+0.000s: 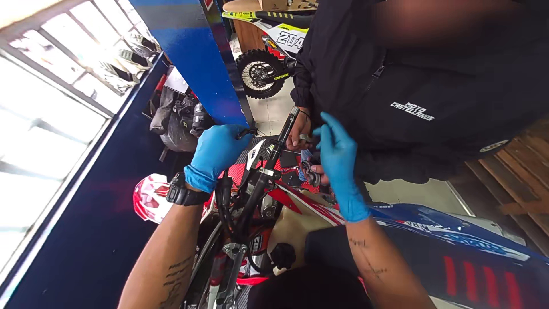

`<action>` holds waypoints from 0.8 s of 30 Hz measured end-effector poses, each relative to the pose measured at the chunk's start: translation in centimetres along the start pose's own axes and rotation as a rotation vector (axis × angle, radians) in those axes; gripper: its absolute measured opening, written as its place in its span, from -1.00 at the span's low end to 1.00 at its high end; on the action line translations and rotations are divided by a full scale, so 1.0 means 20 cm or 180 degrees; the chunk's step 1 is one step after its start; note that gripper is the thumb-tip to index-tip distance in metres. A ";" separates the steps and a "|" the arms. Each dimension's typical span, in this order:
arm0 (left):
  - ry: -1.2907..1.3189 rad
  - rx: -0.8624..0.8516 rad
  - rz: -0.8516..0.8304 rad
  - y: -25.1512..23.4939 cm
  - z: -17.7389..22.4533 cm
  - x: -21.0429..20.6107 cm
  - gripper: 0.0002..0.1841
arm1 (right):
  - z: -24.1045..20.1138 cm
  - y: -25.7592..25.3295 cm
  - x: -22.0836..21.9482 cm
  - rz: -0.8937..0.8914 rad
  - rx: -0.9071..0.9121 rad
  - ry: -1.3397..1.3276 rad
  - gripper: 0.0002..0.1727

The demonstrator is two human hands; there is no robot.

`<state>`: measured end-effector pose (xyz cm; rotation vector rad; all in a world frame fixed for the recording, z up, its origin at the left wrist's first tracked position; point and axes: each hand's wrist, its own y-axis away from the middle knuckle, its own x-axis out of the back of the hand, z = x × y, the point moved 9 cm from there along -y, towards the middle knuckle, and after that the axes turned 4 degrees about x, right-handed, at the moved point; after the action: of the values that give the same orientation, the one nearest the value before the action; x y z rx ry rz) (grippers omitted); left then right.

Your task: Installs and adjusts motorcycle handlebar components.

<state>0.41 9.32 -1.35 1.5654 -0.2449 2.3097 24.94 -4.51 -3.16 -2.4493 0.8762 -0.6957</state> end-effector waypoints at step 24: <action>-0.0050 0.0036 -0.0067 -0.01 0.01 0.00 -0.69 | 0.17 -0.24 -0.14 -0.3425 0.1431 0.1476 -0.47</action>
<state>0.68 9.37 -1.31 1.5847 -0.2186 2.2874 27.20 1.45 -3.98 -2.2038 -0.5516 -1.6328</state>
